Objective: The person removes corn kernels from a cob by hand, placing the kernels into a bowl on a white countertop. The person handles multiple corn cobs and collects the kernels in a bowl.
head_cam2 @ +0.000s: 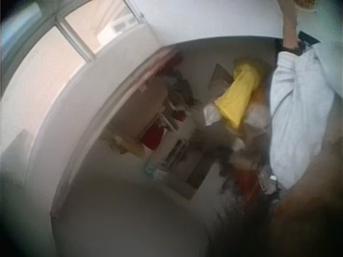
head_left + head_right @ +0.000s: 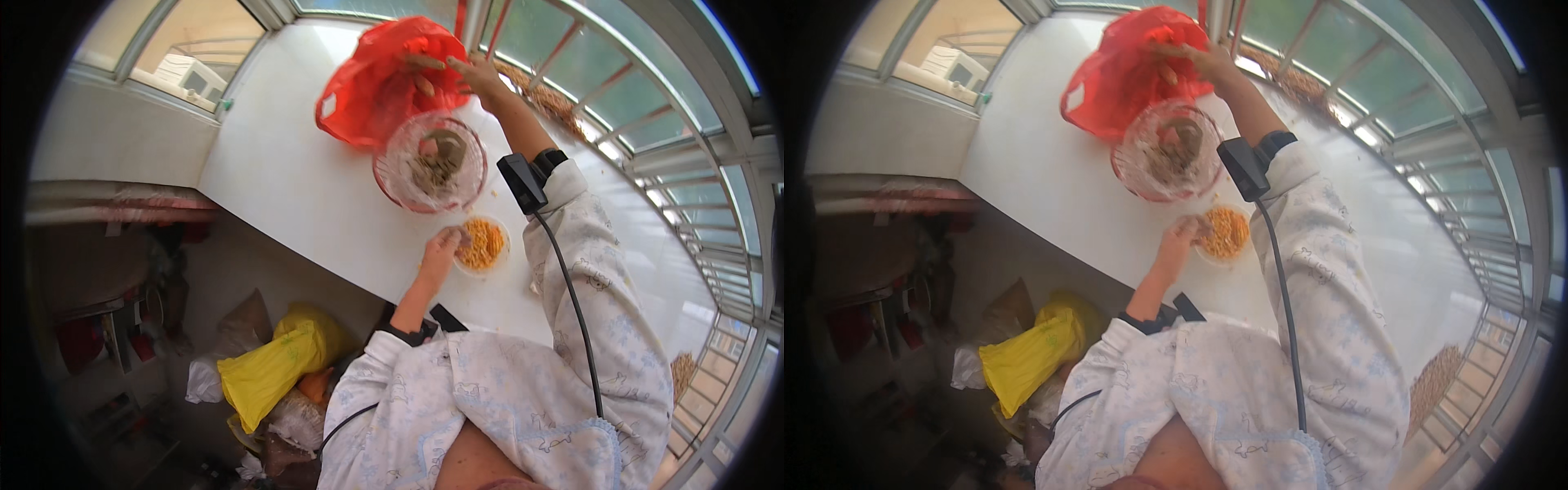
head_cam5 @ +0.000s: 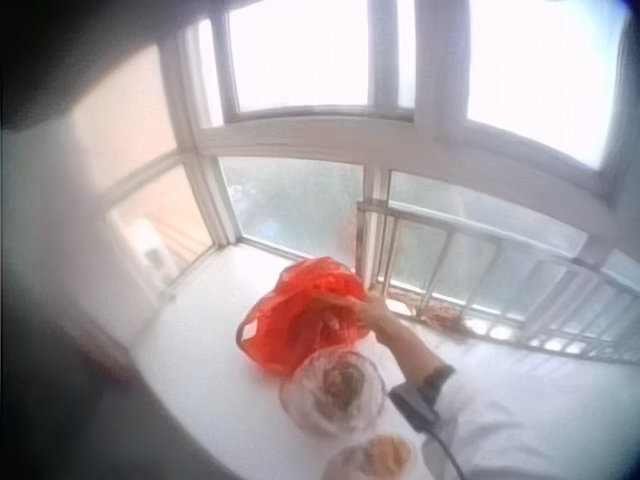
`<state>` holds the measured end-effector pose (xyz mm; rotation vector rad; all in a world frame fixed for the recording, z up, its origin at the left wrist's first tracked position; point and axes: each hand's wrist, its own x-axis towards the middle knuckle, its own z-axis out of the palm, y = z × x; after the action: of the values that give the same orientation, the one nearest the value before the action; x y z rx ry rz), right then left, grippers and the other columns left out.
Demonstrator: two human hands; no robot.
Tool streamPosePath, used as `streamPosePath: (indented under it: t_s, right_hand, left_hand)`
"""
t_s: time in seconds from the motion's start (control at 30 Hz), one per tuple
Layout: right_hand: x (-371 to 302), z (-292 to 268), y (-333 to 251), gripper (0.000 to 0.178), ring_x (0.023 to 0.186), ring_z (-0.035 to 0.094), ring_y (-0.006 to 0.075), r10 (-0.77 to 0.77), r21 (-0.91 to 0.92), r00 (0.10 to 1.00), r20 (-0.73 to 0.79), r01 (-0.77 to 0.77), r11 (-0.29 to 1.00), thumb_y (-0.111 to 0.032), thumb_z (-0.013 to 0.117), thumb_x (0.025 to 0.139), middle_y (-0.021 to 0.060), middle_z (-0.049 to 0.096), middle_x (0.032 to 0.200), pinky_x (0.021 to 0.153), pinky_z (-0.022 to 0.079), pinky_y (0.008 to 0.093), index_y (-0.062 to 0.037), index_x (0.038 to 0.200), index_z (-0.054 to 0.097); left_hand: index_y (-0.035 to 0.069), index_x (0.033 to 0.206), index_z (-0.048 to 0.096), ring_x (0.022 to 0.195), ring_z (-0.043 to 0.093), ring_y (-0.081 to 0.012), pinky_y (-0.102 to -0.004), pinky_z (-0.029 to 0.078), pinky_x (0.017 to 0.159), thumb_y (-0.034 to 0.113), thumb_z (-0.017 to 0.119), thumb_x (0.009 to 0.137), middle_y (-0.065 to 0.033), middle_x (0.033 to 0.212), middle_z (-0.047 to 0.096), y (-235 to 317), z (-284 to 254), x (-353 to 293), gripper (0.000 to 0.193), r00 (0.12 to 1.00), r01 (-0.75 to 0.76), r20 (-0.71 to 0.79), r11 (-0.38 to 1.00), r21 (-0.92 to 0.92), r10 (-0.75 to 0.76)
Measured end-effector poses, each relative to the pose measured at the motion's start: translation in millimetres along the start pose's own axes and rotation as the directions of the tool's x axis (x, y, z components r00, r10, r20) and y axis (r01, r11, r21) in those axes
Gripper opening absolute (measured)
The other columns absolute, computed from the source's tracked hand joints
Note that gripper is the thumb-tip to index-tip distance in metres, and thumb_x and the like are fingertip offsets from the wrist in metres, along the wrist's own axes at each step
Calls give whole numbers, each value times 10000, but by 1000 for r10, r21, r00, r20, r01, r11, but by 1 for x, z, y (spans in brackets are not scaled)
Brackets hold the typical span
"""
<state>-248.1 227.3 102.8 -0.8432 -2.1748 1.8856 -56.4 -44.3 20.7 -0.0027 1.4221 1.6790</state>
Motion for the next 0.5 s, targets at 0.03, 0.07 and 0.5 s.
streamPosePath:
  t_s: [0.03,0.07,0.5]
  right_hand:
    - [-2,-9,10,527,866,601,199,-119,23,992,-31,120,992,-378,650,884,135,628,1066,769,497,325,15,1221,553]
    - [-11,-16,25,497,822,593,199,-211,35,975,-74,215,976,-367,653,872,133,658,996,750,495,325,10,1187,582]
    - [-234,-137,263,303,976,621,347,-169,-506,829,-533,-152,849,-80,575,794,202,647,1071,879,494,396,7,1077,640]
  left_hand:
    - [60,1113,596,968,641,-159,-298,476,826,269,449,1009,-58,1041,665,-4,-1,-2,276,1000,-12,6,1000,25,12]
    - [60,1116,596,969,640,-159,-297,477,825,270,447,1010,-59,1041,665,-8,-4,-5,278,1000,-9,16,999,39,8]
    - [17,1140,584,967,643,-181,-305,499,816,242,444,1007,-105,1043,670,-26,3,-12,297,999,37,-36,981,190,-30]
